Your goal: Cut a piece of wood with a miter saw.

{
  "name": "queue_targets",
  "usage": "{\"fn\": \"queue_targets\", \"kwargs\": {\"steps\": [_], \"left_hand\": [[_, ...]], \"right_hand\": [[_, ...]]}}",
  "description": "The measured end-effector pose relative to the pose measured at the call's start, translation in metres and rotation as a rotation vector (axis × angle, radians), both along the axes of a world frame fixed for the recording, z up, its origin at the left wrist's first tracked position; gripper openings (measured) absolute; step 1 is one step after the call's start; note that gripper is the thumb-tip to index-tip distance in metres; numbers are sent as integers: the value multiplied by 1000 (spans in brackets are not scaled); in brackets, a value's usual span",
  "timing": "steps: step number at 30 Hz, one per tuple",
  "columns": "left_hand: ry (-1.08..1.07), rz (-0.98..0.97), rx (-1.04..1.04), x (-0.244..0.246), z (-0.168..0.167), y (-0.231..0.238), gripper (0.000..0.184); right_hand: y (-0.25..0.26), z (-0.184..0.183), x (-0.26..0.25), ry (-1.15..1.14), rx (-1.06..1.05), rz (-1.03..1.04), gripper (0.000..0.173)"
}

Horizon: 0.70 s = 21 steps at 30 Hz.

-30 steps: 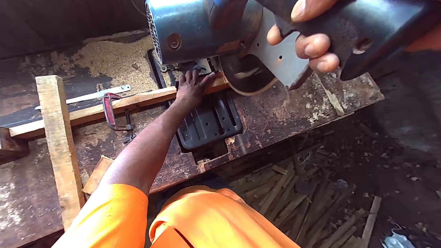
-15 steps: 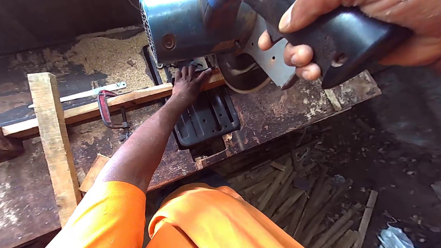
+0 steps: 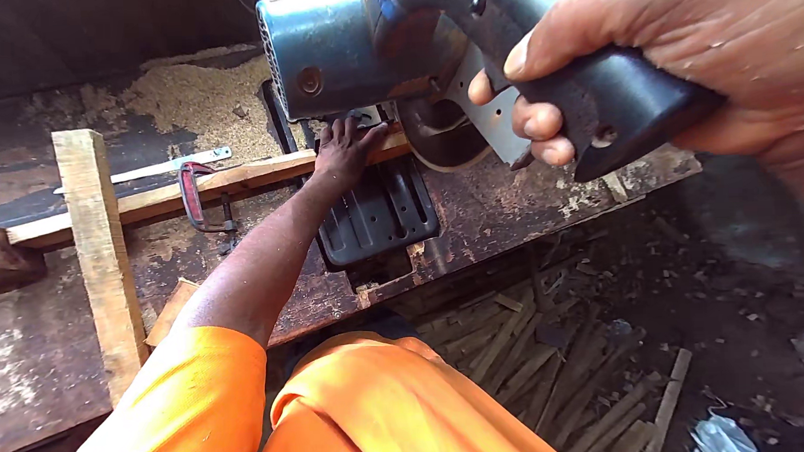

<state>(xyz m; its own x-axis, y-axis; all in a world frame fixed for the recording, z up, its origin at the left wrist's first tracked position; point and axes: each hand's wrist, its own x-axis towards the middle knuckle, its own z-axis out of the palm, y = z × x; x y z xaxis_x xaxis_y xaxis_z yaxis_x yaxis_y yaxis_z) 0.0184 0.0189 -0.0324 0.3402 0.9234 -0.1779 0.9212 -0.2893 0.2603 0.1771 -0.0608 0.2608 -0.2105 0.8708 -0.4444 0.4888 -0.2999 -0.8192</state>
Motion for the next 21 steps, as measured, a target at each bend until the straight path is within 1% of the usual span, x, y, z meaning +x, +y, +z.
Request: {"fn": "queue_targets", "kwargs": {"steps": [8,13,16,21], "left_hand": [[16,-2,10,0,0,-1,95],[19,-3,9,0,-1,0,95],[-3,5,19,0,-1,-2,92],[-8,7,25,0,-4,-1,94]], "right_hand": [[-6,-6,-1,-15,3,-22,11],[-8,-8,-1,2,11,-33,11],[-9,-12,0,9,33,-32,11],[-12,-16,2,4,31,-21,17]]}}
